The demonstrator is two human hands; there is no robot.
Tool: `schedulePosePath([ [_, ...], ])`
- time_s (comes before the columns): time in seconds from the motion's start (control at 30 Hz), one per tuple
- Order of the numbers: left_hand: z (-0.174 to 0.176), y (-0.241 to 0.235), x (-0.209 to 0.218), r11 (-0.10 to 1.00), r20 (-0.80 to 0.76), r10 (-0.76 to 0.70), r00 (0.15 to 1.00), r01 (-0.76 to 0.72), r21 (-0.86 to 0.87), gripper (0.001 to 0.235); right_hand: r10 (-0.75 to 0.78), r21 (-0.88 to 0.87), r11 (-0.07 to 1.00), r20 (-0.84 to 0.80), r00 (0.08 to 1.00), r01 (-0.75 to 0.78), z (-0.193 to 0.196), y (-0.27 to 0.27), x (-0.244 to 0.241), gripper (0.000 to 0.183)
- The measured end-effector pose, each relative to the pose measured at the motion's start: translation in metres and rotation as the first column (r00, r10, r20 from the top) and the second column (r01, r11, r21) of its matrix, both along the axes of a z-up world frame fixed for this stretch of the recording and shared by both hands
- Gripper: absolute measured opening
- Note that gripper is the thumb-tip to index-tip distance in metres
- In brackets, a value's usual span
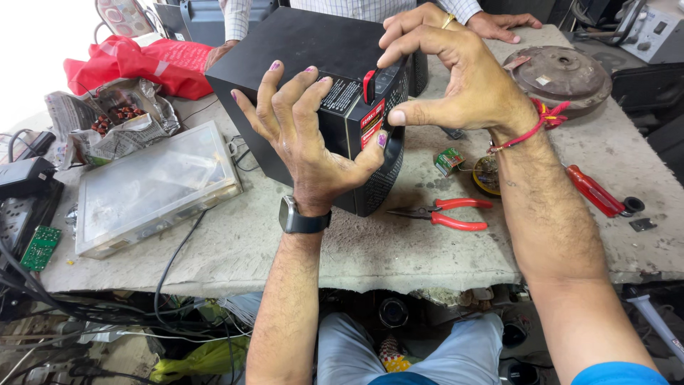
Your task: The person uses a screwdriver to tighten screws on a green circuit board inside a black portable speaker. They then reassemble the speaker casing, rotate the unit to inspect it, and connect a red audio cable to the rear input jack.
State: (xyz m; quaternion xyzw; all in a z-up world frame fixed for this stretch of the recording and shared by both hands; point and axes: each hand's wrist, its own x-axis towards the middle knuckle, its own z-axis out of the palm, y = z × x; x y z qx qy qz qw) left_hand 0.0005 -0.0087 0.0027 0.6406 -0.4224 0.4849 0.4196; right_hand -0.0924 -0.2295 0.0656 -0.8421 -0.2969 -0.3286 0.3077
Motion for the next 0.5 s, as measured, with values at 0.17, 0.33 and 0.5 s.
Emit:
schedulePosePath([
  [0.17, 0.000, 0.000, -0.002, 1.000, -0.018, -0.004, 1.000, 0.004, -0.003, 0.074, 0.054, 0.037, 0.998, 0.016, 0.998, -0.054, -0.003, 0.010, 0.005, 0.027],
  [0.33, 0.000, 0.000, -0.002, 1.000, -0.013, -0.017, 1.000, 0.016, -0.014, 0.075, 0.122, 0.075, 0.990, 0.020, 0.992, -0.123, -0.003, 0.025, 0.019, 0.021],
  [0.5, 0.000, -0.001, 0.000, 1.000, -0.018, -0.015, 1.000, 0.015, -0.015, 0.074, 0.148, 0.153, 0.976, 0.069, 0.987, -0.157, -0.005, 0.035, 0.025, 0.029],
])
